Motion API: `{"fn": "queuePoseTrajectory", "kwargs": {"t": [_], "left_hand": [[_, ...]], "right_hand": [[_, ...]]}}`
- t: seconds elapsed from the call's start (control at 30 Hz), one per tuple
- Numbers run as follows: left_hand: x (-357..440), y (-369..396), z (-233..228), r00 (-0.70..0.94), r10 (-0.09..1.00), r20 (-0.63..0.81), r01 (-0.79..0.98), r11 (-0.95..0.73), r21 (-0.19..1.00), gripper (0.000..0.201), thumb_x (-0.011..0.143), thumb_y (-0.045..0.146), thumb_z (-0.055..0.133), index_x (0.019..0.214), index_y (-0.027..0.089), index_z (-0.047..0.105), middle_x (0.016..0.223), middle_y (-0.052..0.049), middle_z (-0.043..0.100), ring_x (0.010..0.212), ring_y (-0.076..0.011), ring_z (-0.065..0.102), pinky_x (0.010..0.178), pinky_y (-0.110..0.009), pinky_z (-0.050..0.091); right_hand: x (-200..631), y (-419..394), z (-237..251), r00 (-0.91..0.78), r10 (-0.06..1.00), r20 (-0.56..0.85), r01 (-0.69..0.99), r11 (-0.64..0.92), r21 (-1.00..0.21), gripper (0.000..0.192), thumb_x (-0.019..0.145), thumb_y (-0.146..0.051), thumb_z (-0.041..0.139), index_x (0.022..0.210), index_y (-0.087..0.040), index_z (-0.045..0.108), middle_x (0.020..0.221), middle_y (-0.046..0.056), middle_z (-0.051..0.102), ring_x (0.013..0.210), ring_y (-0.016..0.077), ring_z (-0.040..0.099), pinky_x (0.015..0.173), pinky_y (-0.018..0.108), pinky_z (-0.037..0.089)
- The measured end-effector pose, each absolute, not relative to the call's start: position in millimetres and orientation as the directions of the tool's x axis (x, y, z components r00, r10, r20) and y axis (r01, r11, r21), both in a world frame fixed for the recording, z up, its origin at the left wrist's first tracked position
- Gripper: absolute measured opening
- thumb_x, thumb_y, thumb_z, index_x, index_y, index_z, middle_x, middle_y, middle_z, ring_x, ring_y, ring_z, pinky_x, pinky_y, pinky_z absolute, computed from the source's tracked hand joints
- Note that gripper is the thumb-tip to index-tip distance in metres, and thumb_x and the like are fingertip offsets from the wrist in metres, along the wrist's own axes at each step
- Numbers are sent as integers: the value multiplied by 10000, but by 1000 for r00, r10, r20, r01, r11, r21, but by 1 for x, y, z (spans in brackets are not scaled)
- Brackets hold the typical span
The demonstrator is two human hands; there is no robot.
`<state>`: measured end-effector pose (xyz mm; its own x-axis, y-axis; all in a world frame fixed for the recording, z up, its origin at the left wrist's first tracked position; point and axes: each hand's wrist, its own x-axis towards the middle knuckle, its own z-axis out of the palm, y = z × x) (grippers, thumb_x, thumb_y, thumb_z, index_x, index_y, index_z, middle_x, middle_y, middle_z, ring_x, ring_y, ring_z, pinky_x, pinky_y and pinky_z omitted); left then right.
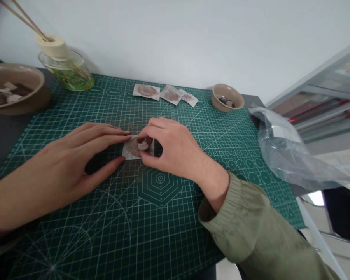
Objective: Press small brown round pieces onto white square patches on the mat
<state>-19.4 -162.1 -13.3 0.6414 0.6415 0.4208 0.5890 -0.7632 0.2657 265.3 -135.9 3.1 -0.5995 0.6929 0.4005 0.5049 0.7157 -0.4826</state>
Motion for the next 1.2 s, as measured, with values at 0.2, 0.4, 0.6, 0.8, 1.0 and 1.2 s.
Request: {"fn": "queuePoseTrajectory", "kwargs": {"t": [0.2, 0.4, 0.6, 0.8, 1.0, 1.2], "left_hand": [[-21, -164, -14, 659, 630, 412, 592, -772, 232, 410, 1239, 396, 541, 1566, 247, 739, 1518, -138, 808, 1435, -394, 777, 1252, -659, 699], [-22, -165, -13, 651, 641, 406, 585, -765, 270, 413, 1227, 416, 550, 1565, 334, 774, 1545, -87, 824, 1439, -389, 777, 1316, -668, 660], [-22, -165, -11, 634, 663, 397, 570, -748, 340, 398, 1212, 440, 582, 1520, 362, 821, 1546, -71, 830, 1440, -399, 776, 1328, -679, 647], [-22, -165, -12, 636, 663, 395, 577, -749, 326, 411, 1213, 443, 579, 1549, 373, 805, 1555, -65, 826, 1450, -398, 776, 1330, -668, 646], [-22, -165, -12, 653, 639, 405, 573, -768, 286, 427, 1222, 422, 563, 1580, 345, 783, 1573, -78, 817, 1461, -396, 771, 1341, -663, 644], [-21, -165, -12, 636, 659, 401, 572, -752, 329, 414, 1212, 428, 581, 1553, 364, 806, 1555, -70, 828, 1454, -404, 774, 1339, -689, 641]], "right_hand": [[267, -135, 3, -607, 702, 372, 518, 705, -485, 54, 1049, -227, 837, 1101, -219, 824, 1106, 53, 818, 932, 226, 722, 900, 389, 570], [267, -134, 1, -581, 718, 385, 529, 692, -492, 140, 1033, -308, 939, 1053, -221, 831, 1039, 31, 817, 874, 214, 716, 852, 379, 552], [267, -135, 3, -592, 712, 379, 540, 699, -469, 54, 1047, -251, 862, 1061, -211, 827, 1025, 35, 816, 875, 215, 727, 848, 383, 553], [265, -134, 0, -584, 717, 380, 532, 692, -488, 54, 1047, -255, 843, 1065, -207, 828, 1022, 34, 804, 849, 201, 710, 816, 373, 539], [265, -133, -2, -579, 722, 379, 540, 688, -485, 70, 1040, -270, 848, 1075, -215, 822, 1022, 26, 796, 845, 197, 693, 811, 368, 529], [265, -133, -3, -587, 712, 385, 526, 697, -488, 59, 1050, -263, 829, 1081, -214, 818, 1013, 26, 786, 832, 193, 678, 793, 365, 518]]}}
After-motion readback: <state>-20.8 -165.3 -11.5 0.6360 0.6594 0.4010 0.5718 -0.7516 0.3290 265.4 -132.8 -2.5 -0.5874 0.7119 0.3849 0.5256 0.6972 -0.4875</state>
